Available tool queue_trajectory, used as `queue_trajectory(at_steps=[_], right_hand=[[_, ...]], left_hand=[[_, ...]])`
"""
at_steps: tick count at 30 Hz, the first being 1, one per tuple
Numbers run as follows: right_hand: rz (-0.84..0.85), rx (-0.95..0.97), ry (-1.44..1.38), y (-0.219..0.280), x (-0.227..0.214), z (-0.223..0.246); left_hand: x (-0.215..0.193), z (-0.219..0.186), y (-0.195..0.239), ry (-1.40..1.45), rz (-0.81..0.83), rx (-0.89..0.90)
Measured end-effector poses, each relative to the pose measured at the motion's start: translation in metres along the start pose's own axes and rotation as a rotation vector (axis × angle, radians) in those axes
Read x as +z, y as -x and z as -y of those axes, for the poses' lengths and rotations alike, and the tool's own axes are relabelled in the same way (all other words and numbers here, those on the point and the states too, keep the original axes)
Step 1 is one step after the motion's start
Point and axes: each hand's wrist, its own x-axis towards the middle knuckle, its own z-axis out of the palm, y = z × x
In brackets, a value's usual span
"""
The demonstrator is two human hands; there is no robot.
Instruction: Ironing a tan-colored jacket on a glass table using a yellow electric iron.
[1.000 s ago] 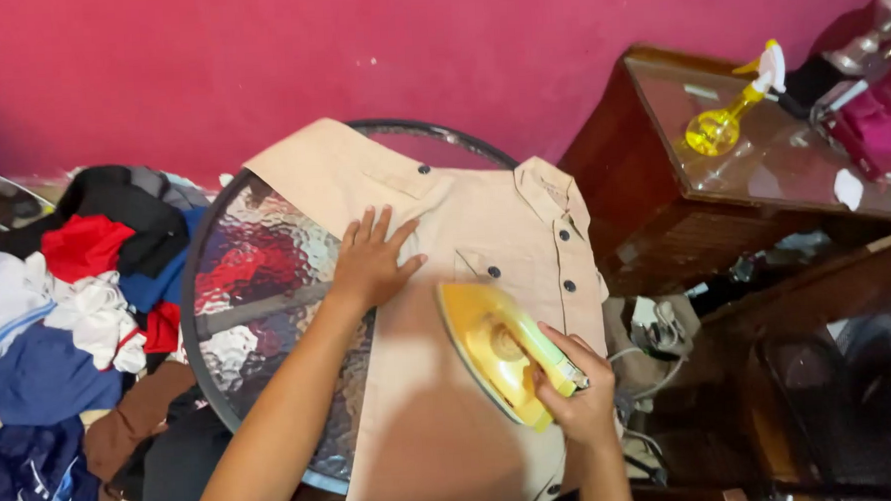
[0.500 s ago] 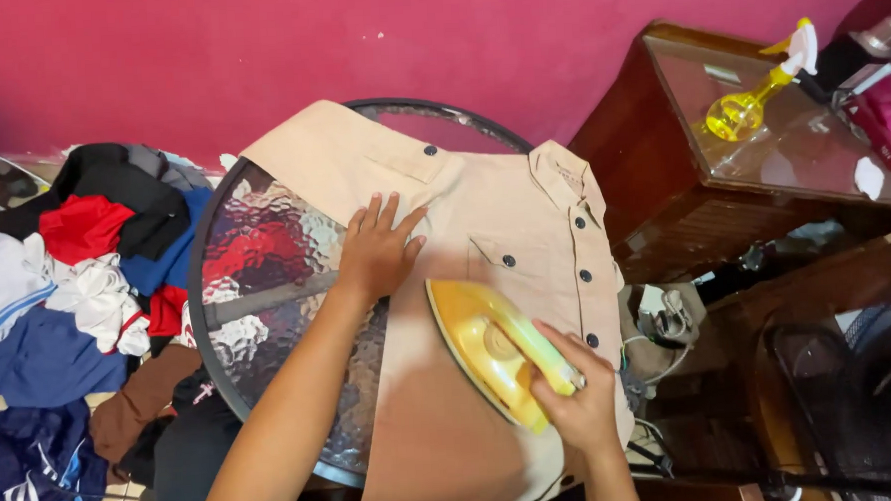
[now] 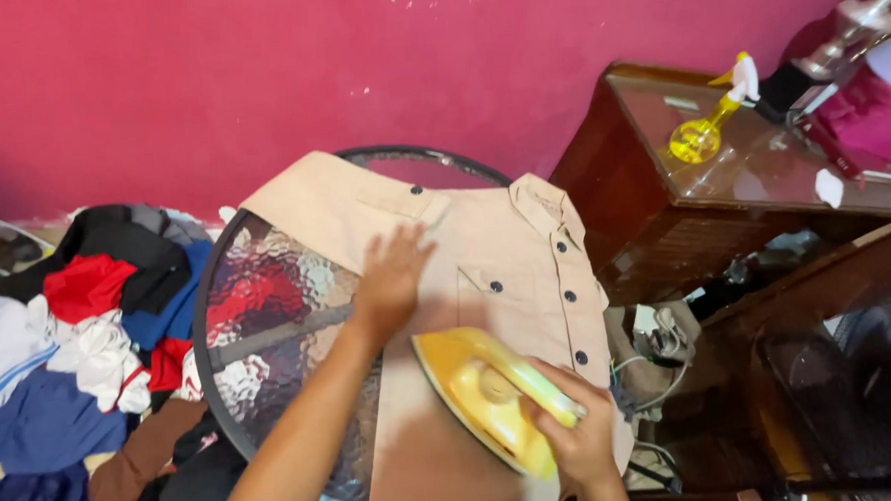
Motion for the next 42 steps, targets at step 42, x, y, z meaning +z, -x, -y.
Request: queue_trajectory(at_steps=[42], right_hand=[[-0.399, 0.539, 0.413, -0.049, 0.011, -0.008]], left_hand=[[-0.015, -0.048, 0.005, 0.189, 0.268, 0.317]])
